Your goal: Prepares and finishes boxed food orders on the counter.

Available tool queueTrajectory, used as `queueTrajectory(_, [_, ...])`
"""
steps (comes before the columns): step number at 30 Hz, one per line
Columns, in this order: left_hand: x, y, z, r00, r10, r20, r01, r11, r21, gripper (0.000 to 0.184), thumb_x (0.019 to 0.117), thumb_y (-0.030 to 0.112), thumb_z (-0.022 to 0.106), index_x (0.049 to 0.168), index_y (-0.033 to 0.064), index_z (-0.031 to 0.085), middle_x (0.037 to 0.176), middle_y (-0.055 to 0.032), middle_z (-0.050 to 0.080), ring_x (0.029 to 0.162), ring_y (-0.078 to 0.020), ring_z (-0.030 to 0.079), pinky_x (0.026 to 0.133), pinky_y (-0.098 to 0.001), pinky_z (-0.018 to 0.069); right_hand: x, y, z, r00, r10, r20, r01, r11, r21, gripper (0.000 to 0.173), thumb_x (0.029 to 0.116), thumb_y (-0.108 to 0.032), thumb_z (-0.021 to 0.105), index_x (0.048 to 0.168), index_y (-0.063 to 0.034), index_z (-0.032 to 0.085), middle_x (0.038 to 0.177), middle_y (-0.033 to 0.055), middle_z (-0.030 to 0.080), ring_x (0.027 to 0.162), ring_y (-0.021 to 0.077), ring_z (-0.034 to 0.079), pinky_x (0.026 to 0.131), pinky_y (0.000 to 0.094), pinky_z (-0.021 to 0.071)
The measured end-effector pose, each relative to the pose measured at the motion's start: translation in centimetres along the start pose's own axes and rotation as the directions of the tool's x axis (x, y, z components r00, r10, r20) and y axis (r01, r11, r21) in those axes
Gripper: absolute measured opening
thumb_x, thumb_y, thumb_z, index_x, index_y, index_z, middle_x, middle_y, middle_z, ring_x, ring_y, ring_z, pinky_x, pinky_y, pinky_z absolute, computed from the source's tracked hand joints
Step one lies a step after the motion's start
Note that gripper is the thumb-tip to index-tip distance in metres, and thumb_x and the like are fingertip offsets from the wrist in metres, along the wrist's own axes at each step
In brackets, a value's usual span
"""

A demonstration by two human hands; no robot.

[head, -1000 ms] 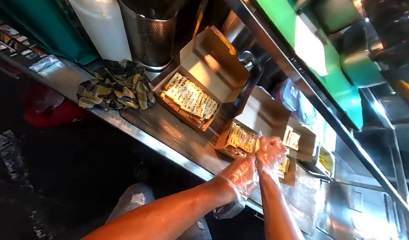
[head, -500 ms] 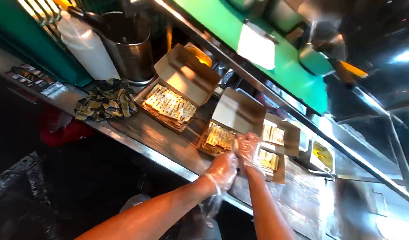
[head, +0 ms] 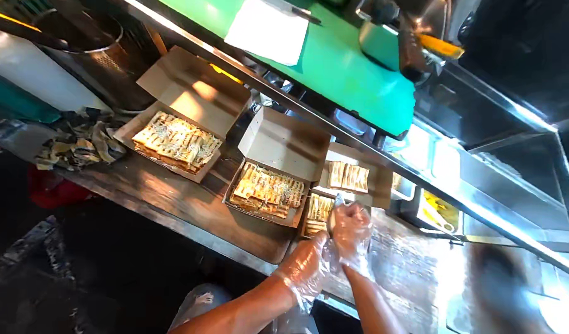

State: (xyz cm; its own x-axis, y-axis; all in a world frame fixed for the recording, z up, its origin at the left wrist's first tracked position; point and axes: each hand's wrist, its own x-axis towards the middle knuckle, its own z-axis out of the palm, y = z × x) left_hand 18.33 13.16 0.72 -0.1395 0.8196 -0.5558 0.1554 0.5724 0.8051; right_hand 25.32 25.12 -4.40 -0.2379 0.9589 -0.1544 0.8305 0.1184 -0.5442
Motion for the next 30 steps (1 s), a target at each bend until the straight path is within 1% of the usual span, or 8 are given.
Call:
queueTrajectory(4, [0.3, -1.1, -0.3, 1.000, 0.028, 0.008, -0.028, 0.999, 0.036, 0.031, 0.1086, 0.018, 0.039, 0.129, 0.0005, 0.056, 0.107, -0.0170, 0.067, 0.100, -0.0257, 0.067, 0.092, -0.0400, 0.0537, 1.2, 0.2, 1.1, 0.985, 0.058, 0.164, -0.046, 0.996, -0.077, 0.027, 0.1018, -0.032, 0.060, 0.100, -0.0049, 0.064, 0.087, 0.0179, 0.067, 0.079, 0.0363, 0.067, 0.069, 0.0592, 0.0542])
queueTrajectory(9, [0.7, -1.9, -1.8, 0.999, 0.041, 0.011, -0.041, 0.999, 0.007, 0.034, 0.1064, 0.018, 0.046, 0.133, 0.0006, 0.056, 0.115, -0.0177, 0.068, 0.109, -0.0257, 0.067, 0.099, -0.0400, 0.0522, 0.0, -2.2, 1.1, 0.997, 0.023, 0.072, -0.020, 0.999, -0.050, 0.030, 0.1004, -0.032, 0.064, 0.091, -0.0029, 0.065, 0.079, 0.0170, 0.066, 0.074, 0.0353, 0.066, 0.066, 0.0582, 0.0523])
queueTrajectory(14, [1.0, -1.6, -1.8, 0.998, 0.035, 0.060, -0.037, 0.999, 0.026, 0.032, 0.1076, 0.019, 0.043, 0.130, 0.0003, 0.056, 0.114, -0.0190, 0.067, 0.109, -0.0280, 0.066, 0.099, -0.0423, 0.0512, 0.8, -0.8, 1.4, 0.997, 0.010, 0.081, 0.000, 0.992, -0.130, 0.026, 0.1025, -0.030, 0.058, 0.104, -0.0044, 0.064, 0.090, 0.0187, 0.067, 0.084, 0.0374, 0.067, 0.071, 0.0603, 0.0541])
queueTrajectory(17, [0.4, -2.1, -1.0, 0.998, 0.030, 0.058, -0.031, 1.000, 0.004, 0.035, 0.1060, 0.021, 0.047, 0.134, 0.0019, 0.055, 0.114, -0.0177, 0.068, 0.108, -0.0275, 0.068, 0.098, -0.0426, 0.0528, -1.1, -0.9, 1.2, 1.000, 0.013, 0.004, -0.012, 0.995, -0.103, 0.028, 0.0984, -0.027, 0.066, 0.086, -0.0025, 0.065, 0.075, 0.0154, 0.065, 0.070, 0.0320, 0.064, 0.063, 0.0540, 0.0518])
queueTrajectory(20, [0.1, -1.6, -0.4, 0.990, 0.038, 0.137, -0.043, 0.999, 0.034, 0.035, 0.1068, 0.019, 0.044, 0.137, 0.0026, 0.051, 0.114, -0.0175, 0.067, 0.106, -0.0280, 0.067, 0.096, -0.0439, 0.0535, 1.0, 1.3, 1.5, 0.992, 0.113, 0.051, -0.101, 0.975, -0.196, 0.033, 0.1031, -0.037, 0.056, 0.102, -0.0052, 0.064, 0.090, 0.0196, 0.067, 0.083, 0.0386, 0.067, 0.071, 0.0610, 0.0538])
queueTrajectory(24, [0.2, -1.9, 0.0, 0.992, 0.050, 0.120, -0.051, 0.999, 0.002, 0.038, 0.1043, 0.020, 0.050, 0.138, 0.0017, 0.052, 0.115, -0.0175, 0.068, 0.109, -0.0276, 0.068, 0.097, -0.0428, 0.0534, -1.4, 0.8, 1.0, 0.997, 0.047, -0.067, -0.053, 0.994, -0.093, 0.028, 0.0960, -0.026, 0.068, 0.078, -0.0050, 0.060, 0.068, 0.0122, 0.061, 0.063, 0.0290, 0.061, 0.057, 0.0503, 0.0487])
queueTrajectory(27, [0.9, -1.0, 0.7, 0.985, 0.078, 0.154, -0.081, 0.997, 0.014, 0.036, 0.1062, 0.019, 0.045, 0.136, 0.0005, 0.052, 0.114, -0.0192, 0.067, 0.108, -0.0297, 0.067, 0.097, -0.0450, 0.0531, 0.9, 3.0, 0.4, 0.987, 0.148, 0.060, -0.136, 0.976, -0.172, 0.030, 0.1030, -0.033, 0.057, 0.105, -0.0034, 0.065, 0.091, 0.0199, 0.067, 0.083, 0.0373, 0.067, 0.072, 0.0599, 0.0542])
queueTrajectory(30, [2.1, -0.4, 0.4, 0.985, 0.072, 0.156, -0.076, 0.997, 0.020, 0.036, 0.1061, 0.021, 0.048, 0.135, -0.0001, 0.054, 0.118, -0.0201, 0.067, 0.113, -0.0296, 0.066, 0.101, -0.0444, 0.0511, 0.3, 2.0, -0.5, 0.996, 0.079, -0.049, -0.086, 0.985, -0.149, 0.026, 0.1009, -0.029, 0.062, 0.094, -0.0030, 0.063, 0.079, 0.0168, 0.065, 0.073, 0.0338, 0.065, 0.065, 0.0559, 0.0530])
